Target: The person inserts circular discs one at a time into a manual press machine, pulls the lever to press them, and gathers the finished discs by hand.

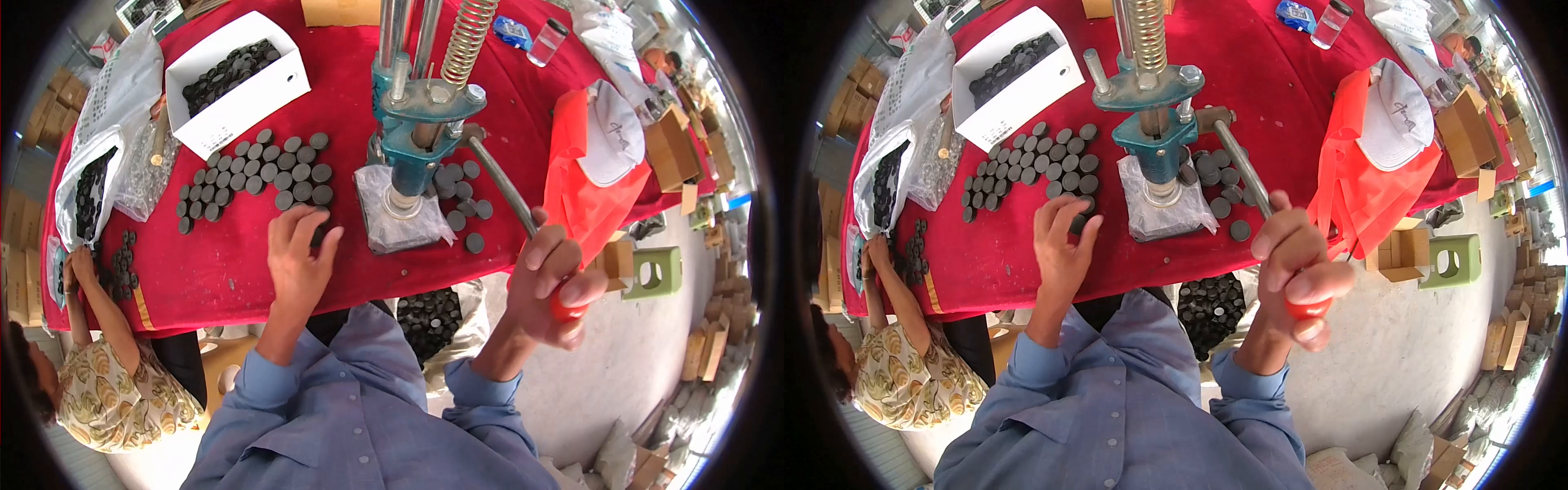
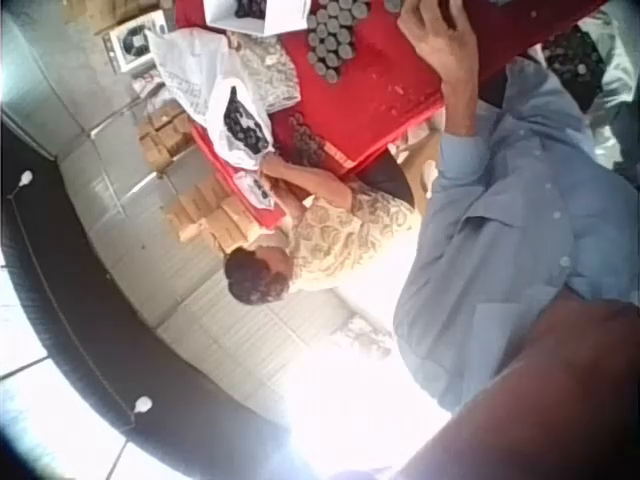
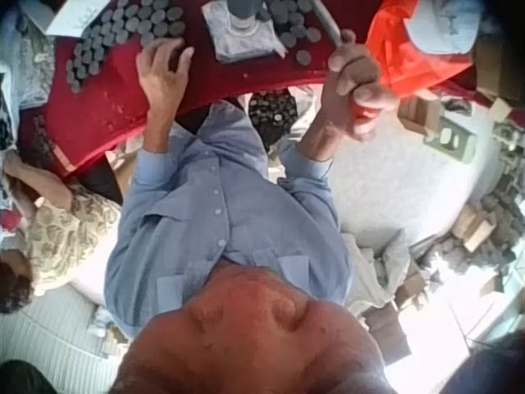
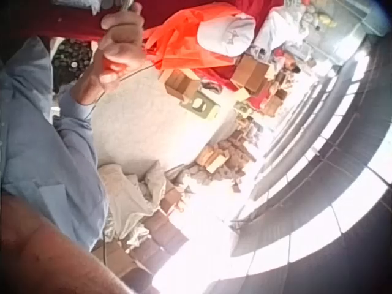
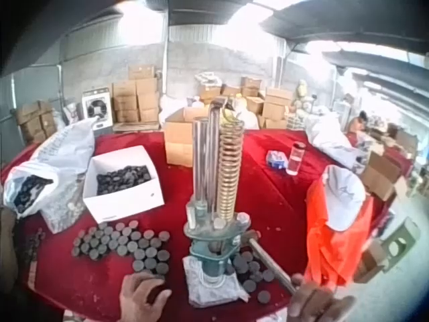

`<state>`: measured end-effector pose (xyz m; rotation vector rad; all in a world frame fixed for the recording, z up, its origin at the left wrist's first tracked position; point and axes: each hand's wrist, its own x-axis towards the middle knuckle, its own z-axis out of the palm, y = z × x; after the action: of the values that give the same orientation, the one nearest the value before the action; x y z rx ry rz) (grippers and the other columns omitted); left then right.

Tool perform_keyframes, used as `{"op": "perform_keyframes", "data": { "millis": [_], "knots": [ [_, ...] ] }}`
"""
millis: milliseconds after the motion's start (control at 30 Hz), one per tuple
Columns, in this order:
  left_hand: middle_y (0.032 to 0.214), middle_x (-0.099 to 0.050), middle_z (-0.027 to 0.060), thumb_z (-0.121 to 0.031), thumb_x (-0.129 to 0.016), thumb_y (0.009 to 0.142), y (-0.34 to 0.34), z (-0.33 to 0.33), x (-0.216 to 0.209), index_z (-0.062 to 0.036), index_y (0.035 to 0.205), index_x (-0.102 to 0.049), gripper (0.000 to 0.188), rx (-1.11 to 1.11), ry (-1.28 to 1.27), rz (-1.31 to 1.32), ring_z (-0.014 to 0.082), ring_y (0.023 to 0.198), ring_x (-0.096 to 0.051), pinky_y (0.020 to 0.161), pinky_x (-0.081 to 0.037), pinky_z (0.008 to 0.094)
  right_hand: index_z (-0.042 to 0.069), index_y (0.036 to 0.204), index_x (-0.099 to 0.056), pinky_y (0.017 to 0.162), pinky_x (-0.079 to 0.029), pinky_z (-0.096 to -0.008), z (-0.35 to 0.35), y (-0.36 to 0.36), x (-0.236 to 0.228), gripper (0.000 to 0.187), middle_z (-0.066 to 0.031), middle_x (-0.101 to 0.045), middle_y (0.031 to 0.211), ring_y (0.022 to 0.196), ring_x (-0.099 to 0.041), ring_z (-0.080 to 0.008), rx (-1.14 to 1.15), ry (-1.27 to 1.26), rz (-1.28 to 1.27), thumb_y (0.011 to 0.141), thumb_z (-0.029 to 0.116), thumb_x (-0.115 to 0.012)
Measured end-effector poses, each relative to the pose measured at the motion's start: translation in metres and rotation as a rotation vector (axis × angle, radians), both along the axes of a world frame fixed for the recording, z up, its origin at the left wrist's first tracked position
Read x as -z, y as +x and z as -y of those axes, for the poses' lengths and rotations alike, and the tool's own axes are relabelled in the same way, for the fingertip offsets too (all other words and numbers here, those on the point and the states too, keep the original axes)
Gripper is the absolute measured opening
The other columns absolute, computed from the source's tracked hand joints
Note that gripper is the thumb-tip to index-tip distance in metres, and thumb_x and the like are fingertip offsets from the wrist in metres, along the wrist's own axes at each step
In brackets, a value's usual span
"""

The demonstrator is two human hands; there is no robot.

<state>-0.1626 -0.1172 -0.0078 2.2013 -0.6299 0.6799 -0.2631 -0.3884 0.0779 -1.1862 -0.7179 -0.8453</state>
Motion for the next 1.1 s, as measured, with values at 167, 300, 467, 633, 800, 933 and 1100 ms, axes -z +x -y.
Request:
{"op": "perform_keyframes", "data": {
  "millis": [167,300,467,633,800,933,1100],
  "knots": [
    [0.111,-0.067,0.0132,-0.007,-0.082,0.079,-0.025,-0.030,0.022,-0.0057,0.108,-0.073,0.030,-0.061,0.055,-0.161,0.0334,0.100,-0.063,0.085,-0.054,0.0424,0.020,0.104,-0.062,0.119,-0.029,-0.0558,0.000,0.005,-0.004,0.031,-0.0010,-0.054,0.080,0.088,-0.053,-0.0249,0.025,0.035,-0.018,0.089,0.047,-0.068],
    [0.110,-0.069,0.0140,-0.006,-0.083,0.079,-0.013,-0.019,0.025,-0.0051,0.108,-0.073,0.031,-0.038,0.033,-0.092,0.0319,0.096,-0.067,0.082,-0.057,0.0401,0.014,0.110,-0.062,0.113,-0.036,-0.0547,0.013,0.018,-0.046,0.034,-0.0021,-0.051,0.078,0.082,-0.050,-0.0235,-0.048,-0.066,-0.040,0.094,0.045,-0.065],
    [0.101,-0.072,0.0128,-0.008,-0.087,0.075,-0.004,0.023,0.001,-0.0046,0.116,-0.067,0.046,0.104,-0.215,-0.185,0.0281,0.081,-0.069,0.070,-0.058,0.0368,0.003,0.116,-0.062,0.084,-0.042,-0.0438,0.017,0.070,-0.099,0.042,-0.0040,-0.050,0.074,0.074,-0.051,-0.0223,-0.124,-0.080,-0.076,0.098,0.041,-0.055],
    [0.101,-0.072,0.0129,-0.011,-0.088,0.074,0.015,0.064,0.001,-0.0054,0.125,-0.058,0.059,0.204,-0.197,-0.240,0.0271,0.078,-0.069,0.067,-0.057,0.0383,-0.001,0.118,-0.062,0.092,-0.044,-0.0465,0.028,0.104,-0.123,0.047,-0.0026,-0.047,0.076,0.078,-0.049,-0.0217,-0.170,-0.124,-0.169,0.104,0.040,-0.044],
    [0.099,-0.071,0.0145,-0.014,-0.089,0.074,0.019,0.080,-0.003,-0.0044,0.127,-0.056,0.063,0.244,-0.193,-0.263,0.0295,0.080,-0.069,0.069,-0.057,0.0404,0.001,0.117,-0.063,0.089,-0.043,-0.0449,0.023,0.102,-0.120,0.045,-0.0025,-0.046,0.077,0.078,-0.048,-0.0210,-0.224,-0.078,-0.178,0.104,0.039,-0.045],
    [0.103,-0.070,0.0158,-0.016,-0.089,0.073,0.022,0.086,-0.006,-0.0027,0.128,-0.055,0.066,0.225,-0.111,-0.353,0.0318,0.087,-0.069,0.074,-0.057,0.0414,-0.002,0.119,-0.060,0.084,-0.044,-0.0426,0.015,0.085,-0.102,0.046,-0.0042,-0.047,0.074,0.071,-0.047,-0.0216,-0.203,0.034,-0.095,0.101,0.039,-0.047],
    [0.108,-0.067,0.0152,-0.019,-0.089,0.074,0.023,0.081,-0.004,-0.0025,0.122,-0.060,0.059,0.239,-0.190,-0.228,0.0362,0.095,-0.065,0.081,-0.055,0.0457,0.006,0.118,-0.060,0.098,-0.045,-0.0493,0.010,0.046,-0.065,0.044,-0.0044,-0.050,0.075,0.072,-0.050,-0.0220,-0.134,-0.056,-0.005,0.098,0.045,-0.054]
  ]
}}
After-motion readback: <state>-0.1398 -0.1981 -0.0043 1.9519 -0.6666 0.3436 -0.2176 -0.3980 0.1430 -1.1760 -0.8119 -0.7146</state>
